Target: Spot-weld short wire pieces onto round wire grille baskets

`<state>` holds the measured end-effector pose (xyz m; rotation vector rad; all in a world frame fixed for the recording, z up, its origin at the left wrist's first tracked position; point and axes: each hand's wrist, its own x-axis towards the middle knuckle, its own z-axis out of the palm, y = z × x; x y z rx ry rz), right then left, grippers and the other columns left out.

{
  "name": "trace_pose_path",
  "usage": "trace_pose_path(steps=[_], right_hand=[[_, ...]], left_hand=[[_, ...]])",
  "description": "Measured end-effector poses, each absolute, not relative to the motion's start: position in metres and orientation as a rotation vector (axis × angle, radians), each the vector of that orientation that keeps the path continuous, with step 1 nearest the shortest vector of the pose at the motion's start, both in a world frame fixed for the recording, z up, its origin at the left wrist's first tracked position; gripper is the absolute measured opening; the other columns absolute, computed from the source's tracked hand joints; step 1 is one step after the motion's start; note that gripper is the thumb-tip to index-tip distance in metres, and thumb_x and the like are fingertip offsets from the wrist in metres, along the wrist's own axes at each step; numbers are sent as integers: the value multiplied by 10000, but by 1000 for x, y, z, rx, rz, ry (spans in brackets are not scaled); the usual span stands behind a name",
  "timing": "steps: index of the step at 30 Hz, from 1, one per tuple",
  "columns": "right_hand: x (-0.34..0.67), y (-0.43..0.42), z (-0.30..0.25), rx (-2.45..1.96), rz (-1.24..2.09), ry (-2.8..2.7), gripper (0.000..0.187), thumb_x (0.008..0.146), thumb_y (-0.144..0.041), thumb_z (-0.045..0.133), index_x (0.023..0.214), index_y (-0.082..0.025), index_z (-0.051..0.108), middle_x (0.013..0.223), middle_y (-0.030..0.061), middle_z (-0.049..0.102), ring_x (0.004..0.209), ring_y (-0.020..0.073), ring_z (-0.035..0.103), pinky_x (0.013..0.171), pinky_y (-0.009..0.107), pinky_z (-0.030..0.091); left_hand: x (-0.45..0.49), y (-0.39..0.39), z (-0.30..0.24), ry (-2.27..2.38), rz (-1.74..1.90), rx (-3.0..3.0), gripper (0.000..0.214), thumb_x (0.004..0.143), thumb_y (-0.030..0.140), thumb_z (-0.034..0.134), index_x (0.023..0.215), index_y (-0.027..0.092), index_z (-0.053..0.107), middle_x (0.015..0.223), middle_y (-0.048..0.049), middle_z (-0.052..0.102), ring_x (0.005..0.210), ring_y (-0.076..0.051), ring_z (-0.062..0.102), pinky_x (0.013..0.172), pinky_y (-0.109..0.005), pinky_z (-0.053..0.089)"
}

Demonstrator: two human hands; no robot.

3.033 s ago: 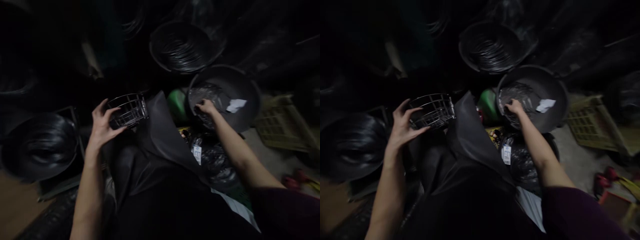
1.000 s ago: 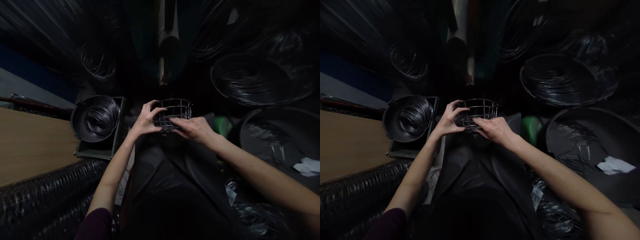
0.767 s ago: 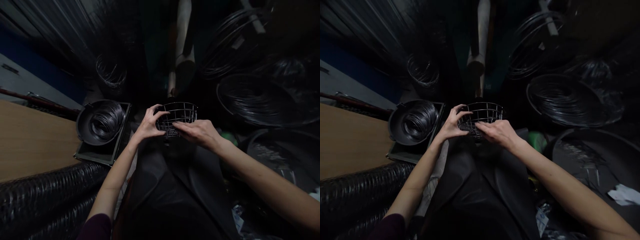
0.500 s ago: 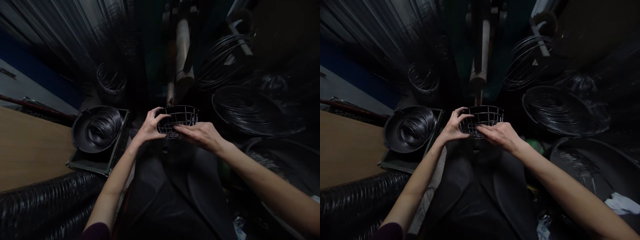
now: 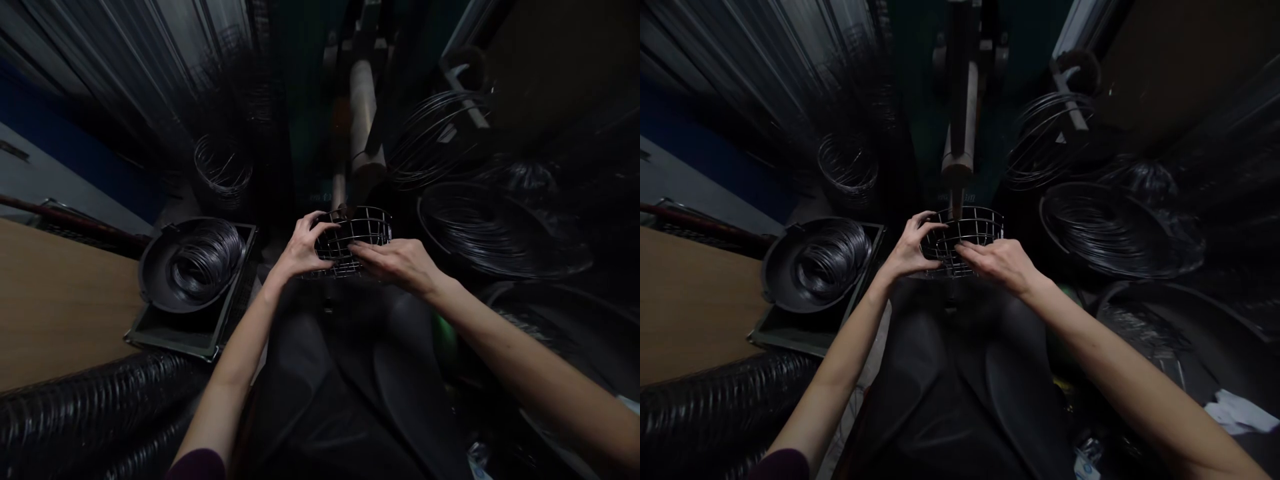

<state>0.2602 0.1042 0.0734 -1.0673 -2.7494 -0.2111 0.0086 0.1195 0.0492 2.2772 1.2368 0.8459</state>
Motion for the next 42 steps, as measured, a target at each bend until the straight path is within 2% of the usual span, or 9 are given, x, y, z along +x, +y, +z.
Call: trace_pose_path(steps=[4,8,14,17,21,26,32,37,42], right_hand=[[256,111,76,-1089,-204,-2745,399,969,-244,474,1317,-284,667,1208,-7,681,752,176,712,572,282,451],[253,113,78,-1052,-241,-2714,370,972,-252,495,1288,-280,686,1182,-5,698,697,155,696,552,266,415],[250,103,78,-1254,-86,-2603,355,985,-334,498,1289,-300,678,1167,-3,718,762,149,682,577,256,394],[251,95,74,-1426,-77,-2404,302,982,-370,514,1172,-274,729,1147,30,728,775,144,663,596,254,398],[249,101,66,-1506,-43,-2198,261,947,-415,568,995,-238,754,1048,62,690,778,144,624,556,243,367],[241,120,68,-1535,75,-2098,225,898,-405,634,967,-215,733,900,62,633,720,155,573,563,257,361],[235,126,70,-1605,242,-1884,265,819,-398,712,991,-199,680,930,65,685,761,194,608,605,289,376],[230,141,75,-1649,356,-1775,213,777,-379,727,874,-197,677,851,54,699,719,193,605,630,301,405],[229,151,78,-1626,384,-1777,201,764,-374,719,853,-193,713,797,56,705,707,197,612,634,298,420]], left_hand=[[6,128,51,1241,846,2271,712,612,247,842,1275,229,583,1454,-129,399,1383,-342,396,1165,-523,370],[4,131,54,1241,810,2291,703,616,253,840,1270,221,585,1445,-134,411,1379,-338,405,1168,-510,366],[2,133,56,1205,830,2266,690,598,218,837,1241,213,587,1393,-119,495,1355,-311,451,1152,-461,382],[2,135,55,1198,858,2230,701,585,247,850,1237,215,592,1373,-111,512,1342,-308,468,1143,-446,392],[1,146,54,1209,883,2192,703,581,244,848,1239,205,602,1373,-118,503,1342,-296,469,1148,-435,395],[-2,166,54,1241,875,2177,730,561,250,865,1243,185,612,1385,-135,486,1345,-298,466,1163,-441,380],[-4,174,56,1186,877,2162,697,583,274,852,1231,179,614,1393,-144,488,1354,-288,460,1166,-441,374],[-5,191,57,1209,880,2097,711,554,248,843,1224,166,619,1381,-138,500,1332,-293,492,1181,-441,359],[-8,202,58,1201,885,2101,696,556,246,830,1218,173,625,1373,-128,512,1322,-288,500,1183,-445,359]])
